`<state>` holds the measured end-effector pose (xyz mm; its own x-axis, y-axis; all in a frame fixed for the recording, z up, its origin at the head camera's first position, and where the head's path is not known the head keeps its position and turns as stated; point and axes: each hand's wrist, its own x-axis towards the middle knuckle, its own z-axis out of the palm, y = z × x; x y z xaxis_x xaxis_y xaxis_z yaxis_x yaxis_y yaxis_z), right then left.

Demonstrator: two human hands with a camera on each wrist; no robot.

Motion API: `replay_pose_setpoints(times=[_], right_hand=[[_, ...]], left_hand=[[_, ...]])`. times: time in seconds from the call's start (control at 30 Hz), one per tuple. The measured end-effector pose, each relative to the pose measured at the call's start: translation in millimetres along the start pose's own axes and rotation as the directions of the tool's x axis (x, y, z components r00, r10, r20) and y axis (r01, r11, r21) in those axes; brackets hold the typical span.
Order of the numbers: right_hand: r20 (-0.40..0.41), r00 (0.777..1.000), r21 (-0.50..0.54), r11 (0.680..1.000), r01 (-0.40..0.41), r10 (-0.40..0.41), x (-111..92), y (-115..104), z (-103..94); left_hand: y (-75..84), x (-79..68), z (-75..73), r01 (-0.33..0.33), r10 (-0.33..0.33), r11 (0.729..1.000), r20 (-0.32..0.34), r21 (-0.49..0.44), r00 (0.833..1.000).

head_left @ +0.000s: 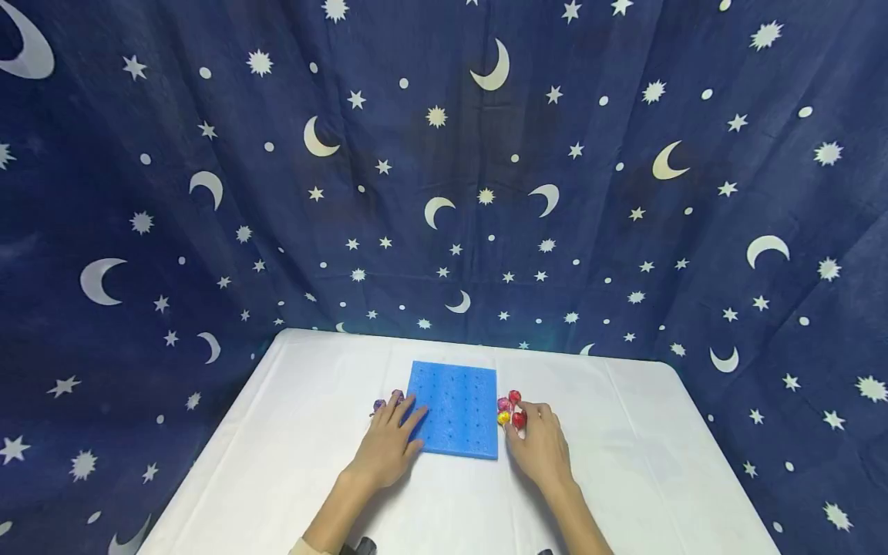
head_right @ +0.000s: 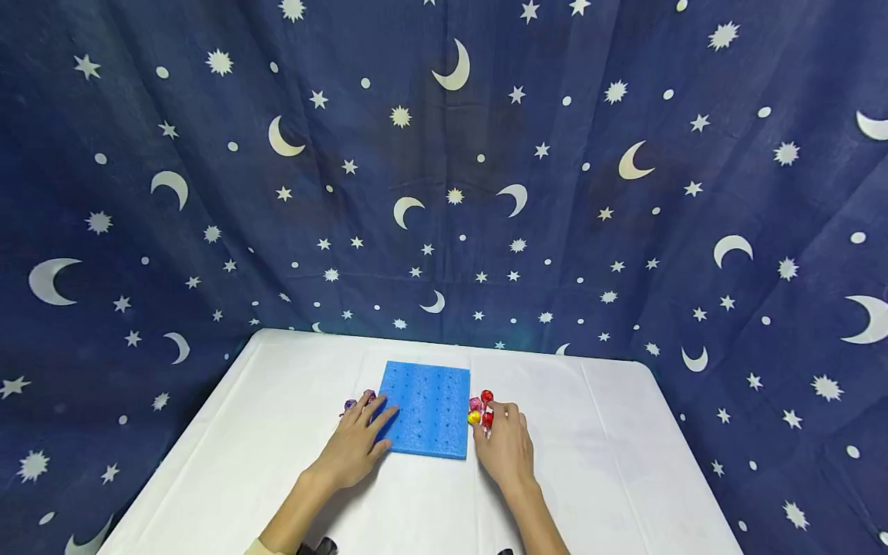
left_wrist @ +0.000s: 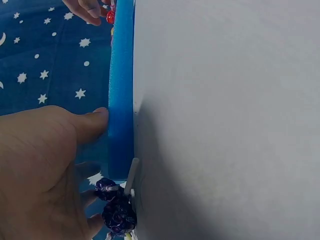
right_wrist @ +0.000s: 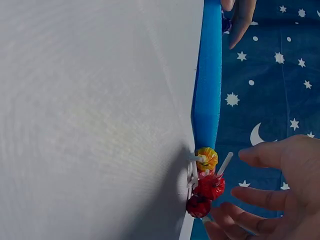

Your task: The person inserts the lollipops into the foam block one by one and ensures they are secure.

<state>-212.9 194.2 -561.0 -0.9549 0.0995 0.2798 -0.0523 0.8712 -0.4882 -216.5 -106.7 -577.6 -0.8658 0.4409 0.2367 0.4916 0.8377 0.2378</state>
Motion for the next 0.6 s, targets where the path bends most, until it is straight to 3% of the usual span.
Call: replay_pose_setpoints(times=[0.23, 0.6], right_hand=[[-0.013, 1.000, -0.029, 1.000, -0.006, 0.005, 9, 3, 1.3], [0.049, 0.999, -0.065, 0.998, -0.003, 0.006, 17, 8, 3.3]], left_hand=[[-2.2, 4.9, 0.9, 0.012, -0.012, 0.999, 0.004, 0.034, 1.000], [-1.3, 3.4, 3.3, 0.041, -0.041, 0.999, 0.010, -0.012, 0.999]])
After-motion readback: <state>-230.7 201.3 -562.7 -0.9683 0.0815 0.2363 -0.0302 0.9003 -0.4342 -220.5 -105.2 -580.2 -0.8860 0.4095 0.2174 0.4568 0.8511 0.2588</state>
